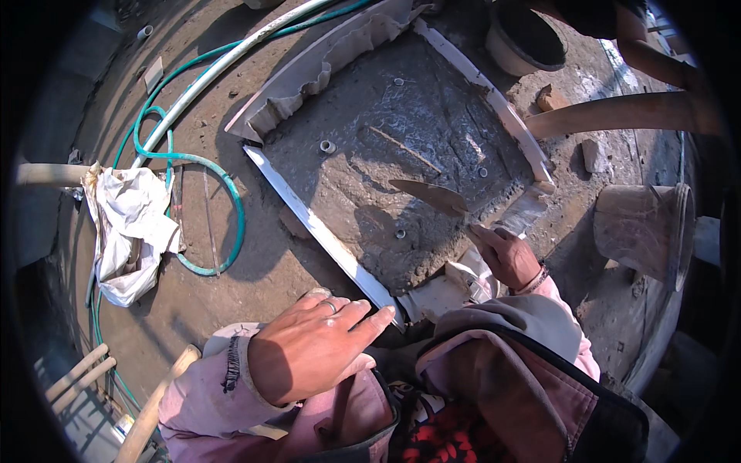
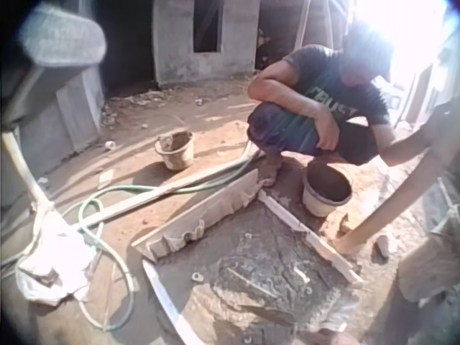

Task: The person uses a trowel to spread and smooth wet concrete inside a small wooden frame.

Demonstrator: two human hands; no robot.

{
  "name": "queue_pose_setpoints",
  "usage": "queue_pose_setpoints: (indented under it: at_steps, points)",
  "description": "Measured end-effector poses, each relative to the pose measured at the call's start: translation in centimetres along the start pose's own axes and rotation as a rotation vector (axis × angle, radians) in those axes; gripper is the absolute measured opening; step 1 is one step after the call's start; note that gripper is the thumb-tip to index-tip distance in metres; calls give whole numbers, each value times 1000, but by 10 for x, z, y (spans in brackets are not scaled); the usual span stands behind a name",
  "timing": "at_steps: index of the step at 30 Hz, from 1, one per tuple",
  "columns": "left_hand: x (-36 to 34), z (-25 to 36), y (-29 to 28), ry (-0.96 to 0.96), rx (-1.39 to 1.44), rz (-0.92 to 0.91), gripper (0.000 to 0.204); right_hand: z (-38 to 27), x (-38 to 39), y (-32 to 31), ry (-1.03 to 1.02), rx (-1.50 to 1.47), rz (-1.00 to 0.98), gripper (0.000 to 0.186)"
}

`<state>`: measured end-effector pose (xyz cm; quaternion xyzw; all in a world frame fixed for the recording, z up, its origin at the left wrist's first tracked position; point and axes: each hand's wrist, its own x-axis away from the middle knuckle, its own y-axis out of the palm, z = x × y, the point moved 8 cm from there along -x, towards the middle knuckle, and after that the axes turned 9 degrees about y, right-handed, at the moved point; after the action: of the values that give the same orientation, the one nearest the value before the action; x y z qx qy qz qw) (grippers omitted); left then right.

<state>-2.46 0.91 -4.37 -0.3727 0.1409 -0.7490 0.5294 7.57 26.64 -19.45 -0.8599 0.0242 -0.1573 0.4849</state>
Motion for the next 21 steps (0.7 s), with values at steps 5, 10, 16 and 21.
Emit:
queue_pose_setpoints:
  at_steps: [5,10,16,21]
  points:
    - [-5,12,-2,49,11,31,64,15,-37,60,93,101,130,41]
    - [4,6,2,45,17,64,64,-3,-22,65,5,41,-4,40]
    - [-2,12,2,63,35,53,65,-4,-35,78,-44,25,-42,37]
    - [1,11,4,75,0,74,65,-8,-49,89,-116,38,-103,36]
